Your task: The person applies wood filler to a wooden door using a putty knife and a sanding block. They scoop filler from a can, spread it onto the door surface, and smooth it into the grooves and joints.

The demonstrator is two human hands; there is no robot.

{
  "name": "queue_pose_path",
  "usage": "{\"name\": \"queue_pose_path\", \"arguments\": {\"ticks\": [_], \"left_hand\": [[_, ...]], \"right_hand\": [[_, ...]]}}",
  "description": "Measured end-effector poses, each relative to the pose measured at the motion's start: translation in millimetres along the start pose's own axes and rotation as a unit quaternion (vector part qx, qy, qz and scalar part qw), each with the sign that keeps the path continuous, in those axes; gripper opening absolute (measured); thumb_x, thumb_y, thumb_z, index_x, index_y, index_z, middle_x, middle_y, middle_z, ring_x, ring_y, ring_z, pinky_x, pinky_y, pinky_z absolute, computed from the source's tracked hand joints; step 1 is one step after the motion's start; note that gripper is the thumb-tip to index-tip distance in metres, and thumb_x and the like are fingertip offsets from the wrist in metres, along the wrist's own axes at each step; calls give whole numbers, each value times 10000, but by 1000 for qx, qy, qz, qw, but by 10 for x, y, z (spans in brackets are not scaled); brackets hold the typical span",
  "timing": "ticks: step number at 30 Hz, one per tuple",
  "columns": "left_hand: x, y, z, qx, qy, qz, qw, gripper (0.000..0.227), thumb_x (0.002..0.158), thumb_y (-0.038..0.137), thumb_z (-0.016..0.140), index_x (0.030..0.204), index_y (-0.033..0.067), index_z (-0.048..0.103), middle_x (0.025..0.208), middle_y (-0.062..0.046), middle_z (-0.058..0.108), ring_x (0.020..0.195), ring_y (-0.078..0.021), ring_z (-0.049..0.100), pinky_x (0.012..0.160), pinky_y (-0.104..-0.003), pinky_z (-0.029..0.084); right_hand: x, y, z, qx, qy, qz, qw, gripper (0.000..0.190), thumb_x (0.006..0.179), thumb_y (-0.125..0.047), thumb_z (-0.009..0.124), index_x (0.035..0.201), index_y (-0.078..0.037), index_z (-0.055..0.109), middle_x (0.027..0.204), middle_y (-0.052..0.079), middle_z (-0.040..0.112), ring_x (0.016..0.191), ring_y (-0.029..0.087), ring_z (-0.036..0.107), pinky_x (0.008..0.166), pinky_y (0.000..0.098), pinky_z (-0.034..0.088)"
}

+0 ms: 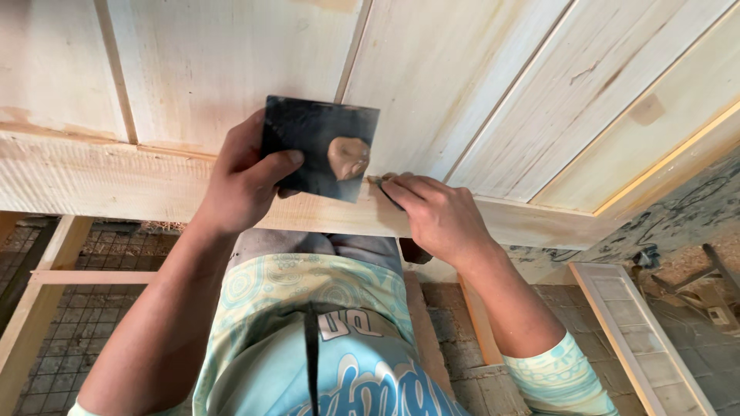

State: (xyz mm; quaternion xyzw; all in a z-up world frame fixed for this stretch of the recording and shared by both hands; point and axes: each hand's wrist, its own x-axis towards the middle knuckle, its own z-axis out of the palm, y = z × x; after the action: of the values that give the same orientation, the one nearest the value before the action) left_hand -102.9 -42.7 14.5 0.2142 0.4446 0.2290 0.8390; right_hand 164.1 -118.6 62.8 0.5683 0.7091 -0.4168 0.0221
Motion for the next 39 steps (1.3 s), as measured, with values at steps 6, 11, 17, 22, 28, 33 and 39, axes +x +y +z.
{"name": "queue_pose_path", "arguments": {"ticks": [6,11,17,22,28,33,39], "left_hand": [[-255,-48,-190,-21,53,-34,998,238,943,-54,511,1175,-20,553,836,-43,583,623,-86,508,541,-245,432],[-309,-35,-266,-28,64,-41,997,259,937,-59,507,1187,-10,550,859,-38,589,632,-80,514,542,-241,437],[-249,-56,-207,3,38,-52,998,228,946,-53,510,1164,-12,562,831,-39,580,638,-80,507,550,-246,435],[-262,-73,-126,43,27,-75,996,197,941,-40,510,1131,-10,554,813,-38,586,636,-88,522,541,-256,450],[-259,-102,-94,8,-6,-87,996,219,941,-33,516,1155,-12,560,819,-26,567,640,-88,492,553,-261,432],[-196,-111,-126,26,-28,-97,995,251,934,-31,521,1181,-19,566,814,-27,565,638,-90,489,548,-264,430],[-137,-122,-94,64,-59,-115,990,282,922,-15,533,1201,-12,578,828,-24,590,658,-87,514,559,-262,449]], "right_hand": [[-8,116,2,0,-41,-29,999,418,796,17,579,1148,-101,772,1078,108,773,919,278,749,650,409,607],[-84,384,-132,42,-17,-7,999,391,927,132,498,1065,-99,782,1084,95,795,913,261,778,629,311,660],[-185,299,149,-48,101,-12,994,363,953,170,525,1103,-42,777,1104,137,790,978,294,785,652,310,644],[-294,73,345,-58,96,0,994,347,855,83,576,1109,-55,767,1116,120,776,1035,281,769,823,400,657],[-206,271,-30,6,-46,36,998,460,839,116,547,1103,-156,807,1098,49,794,912,239,770,675,384,639],[-319,422,-216,-2,39,51,998,373,878,89,569,1113,-108,782,1116,65,783,982,231,762,771,371,650],[-466,312,168,-69,105,27,992,378,881,103,567,1104,-107,790,1137,77,775,1037,253,761,836,379,645]]}}
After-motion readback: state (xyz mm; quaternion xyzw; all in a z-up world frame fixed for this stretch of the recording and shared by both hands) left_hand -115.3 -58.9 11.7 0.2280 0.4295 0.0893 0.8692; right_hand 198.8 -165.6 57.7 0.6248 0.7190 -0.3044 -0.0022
